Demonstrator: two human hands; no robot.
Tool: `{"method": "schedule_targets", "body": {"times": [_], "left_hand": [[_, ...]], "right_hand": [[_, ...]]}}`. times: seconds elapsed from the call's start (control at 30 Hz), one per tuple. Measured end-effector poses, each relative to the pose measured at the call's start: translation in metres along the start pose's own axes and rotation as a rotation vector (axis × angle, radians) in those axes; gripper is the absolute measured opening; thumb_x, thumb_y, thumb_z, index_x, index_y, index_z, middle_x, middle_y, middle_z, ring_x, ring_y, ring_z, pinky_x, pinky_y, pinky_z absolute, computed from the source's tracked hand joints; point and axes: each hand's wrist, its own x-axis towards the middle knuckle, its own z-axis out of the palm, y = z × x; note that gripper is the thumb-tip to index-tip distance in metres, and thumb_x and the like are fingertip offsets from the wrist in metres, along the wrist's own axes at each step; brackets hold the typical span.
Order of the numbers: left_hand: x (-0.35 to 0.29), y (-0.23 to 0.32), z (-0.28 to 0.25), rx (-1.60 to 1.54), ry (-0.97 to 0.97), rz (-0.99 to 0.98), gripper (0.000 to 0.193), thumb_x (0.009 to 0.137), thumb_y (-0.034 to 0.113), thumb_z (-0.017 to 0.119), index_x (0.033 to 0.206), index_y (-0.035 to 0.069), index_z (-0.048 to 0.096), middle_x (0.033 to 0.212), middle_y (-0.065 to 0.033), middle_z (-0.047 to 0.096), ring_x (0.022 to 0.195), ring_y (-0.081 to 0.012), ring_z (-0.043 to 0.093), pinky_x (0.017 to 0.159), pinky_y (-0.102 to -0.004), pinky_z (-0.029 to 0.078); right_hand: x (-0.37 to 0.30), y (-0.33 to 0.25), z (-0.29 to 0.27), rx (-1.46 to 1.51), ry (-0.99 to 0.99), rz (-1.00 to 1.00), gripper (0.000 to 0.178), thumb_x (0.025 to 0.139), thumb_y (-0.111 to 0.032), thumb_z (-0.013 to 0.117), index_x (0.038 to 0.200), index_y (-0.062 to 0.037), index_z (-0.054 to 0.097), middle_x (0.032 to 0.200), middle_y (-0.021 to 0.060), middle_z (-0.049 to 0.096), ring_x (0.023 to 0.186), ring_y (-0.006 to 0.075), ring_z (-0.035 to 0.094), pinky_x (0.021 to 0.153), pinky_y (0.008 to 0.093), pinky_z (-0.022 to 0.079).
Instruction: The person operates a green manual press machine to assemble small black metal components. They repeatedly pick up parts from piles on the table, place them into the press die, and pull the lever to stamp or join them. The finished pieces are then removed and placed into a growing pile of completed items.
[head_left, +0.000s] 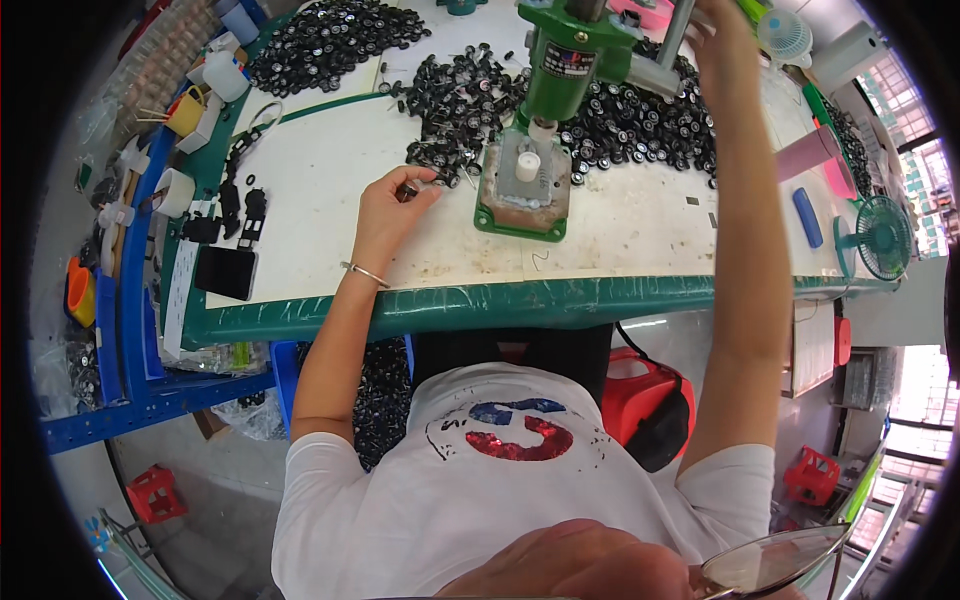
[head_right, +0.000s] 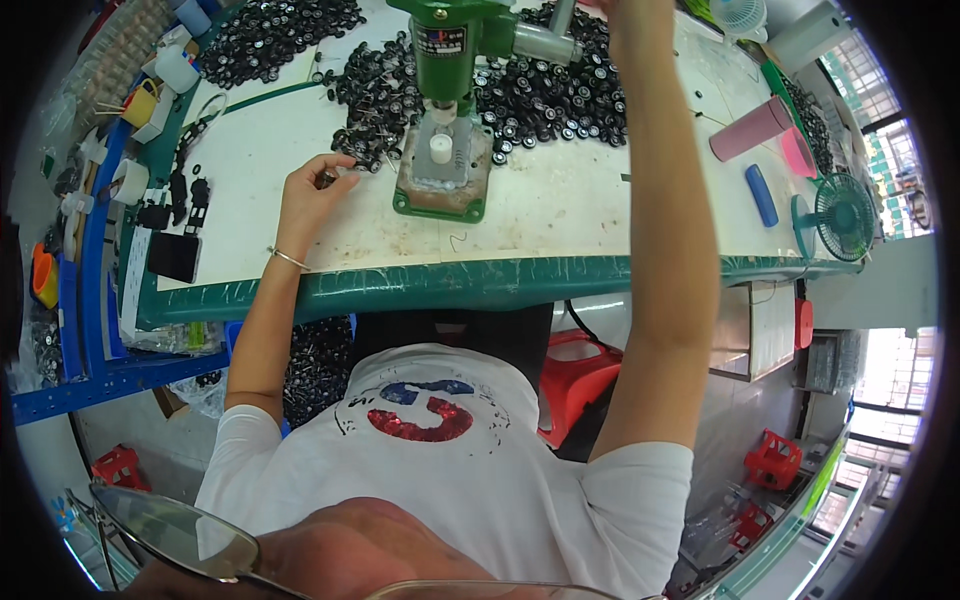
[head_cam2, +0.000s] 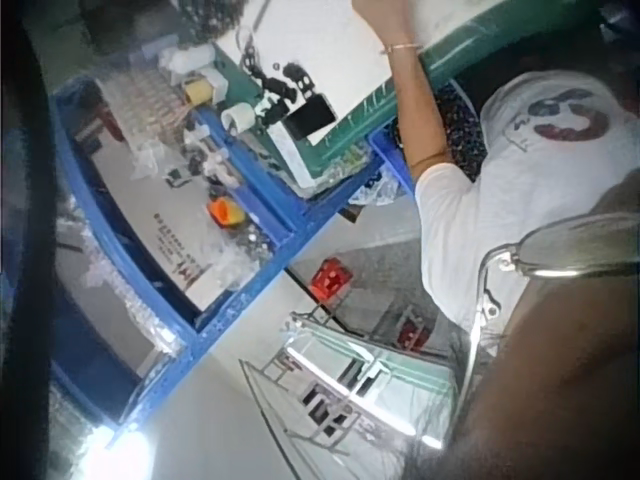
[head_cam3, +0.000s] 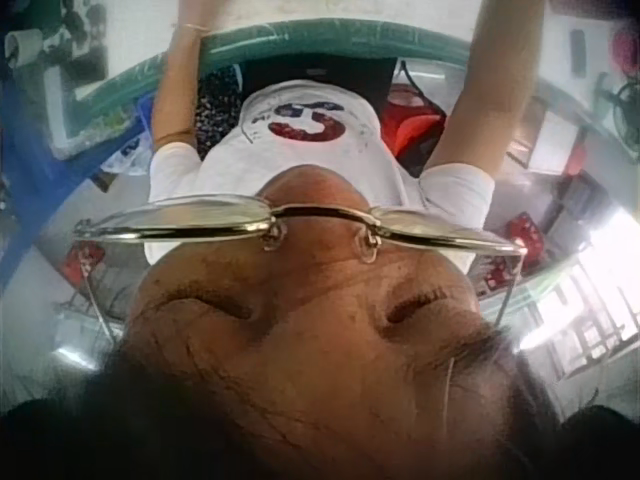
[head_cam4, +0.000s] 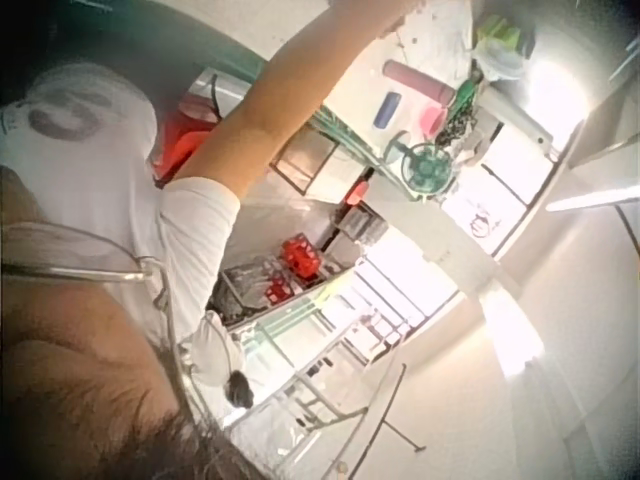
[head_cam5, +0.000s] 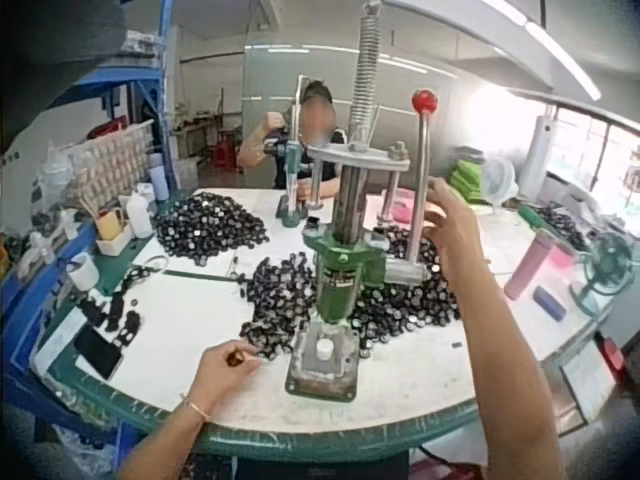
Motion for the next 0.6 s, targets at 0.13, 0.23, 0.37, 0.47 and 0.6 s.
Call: {"method": "schedule_targets", "body": {"times": [0.13,0.23,0.37,0.47,0.6], "left_hand": [[0.001,0.009,0.014,0.299,-0.018,0.014,0.022,0.073,0.016,0.075,0.093,0.008,0.069,0.063,0.0018,0.051,0.057,-0.0081,0.046,0.055,-0.0228,0.039],[0.005,0.017,0.025,0.4,-0.014,0.016,0.019,0.074,0.02,0.075,0.088,0.009,0.07,0.064,-0.0023,0.056,0.059,-0.0127,0.053,0.057,-0.0267,0.043],[0.012,0.018,0.034,0.523,0.048,0.045,0.015,0.076,0.023,0.072,0.084,0.01,0.07,0.071,-0.0044,0.063,0.064,-0.0174,0.06,0.059,-0.03,0.046],[0.009,0.014,0.034,0.508,0.051,0.08,0.015,0.076,0.023,0.07,0.086,0.012,0.068,0.075,-0.0036,0.064,0.067,-0.0208,0.062,0.061,-0.0328,0.048],[0.002,0.014,0.033,0.455,0.084,0.172,0.019,0.076,0.021,0.069,0.093,0.013,0.066,0.075,-0.0031,0.063,0.069,-0.0226,0.062,0.061,-0.0346,0.048]], "right_hand": [[-0.083,0.056,-0.047,-0.443,-0.128,0.315,0.024,0.088,-0.018,0.059,0.109,-0.0078,0.065,0.093,0.0045,0.065,0.075,0.0099,0.061,0.06,0.0253,0.046],[-0.142,0.111,-0.054,-0.52,-0.335,0.27,0.023,0.084,-0.019,0.065,0.103,-0.0059,0.066,0.089,0.0018,0.064,0.074,0.0101,0.058,0.064,0.0265,0.046],[-0.174,0.099,-0.03,-0.866,-0.417,0.1,0.02,0.08,-0.022,0.068,0.095,-0.0092,0.066,0.091,0.0057,0.058,0.079,0.0241,0.058,0.072,0.0343,0.047],[-0.177,0.101,-0.026,-0.954,-0.392,0.021,0.018,0.08,-0.022,0.068,0.093,-0.0096,0.065,0.09,0.0061,0.058,0.082,0.0275,0.058,0.072,0.0371,0.046],[-0.184,0.096,-0.021,-1.036,-0.391,-0.061,0.018,0.078,-0.022,0.069,0.091,-0.0102,0.065,0.09,0.0046,0.059,0.084,0.0268,0.058,0.07,0.038,0.044]]}}
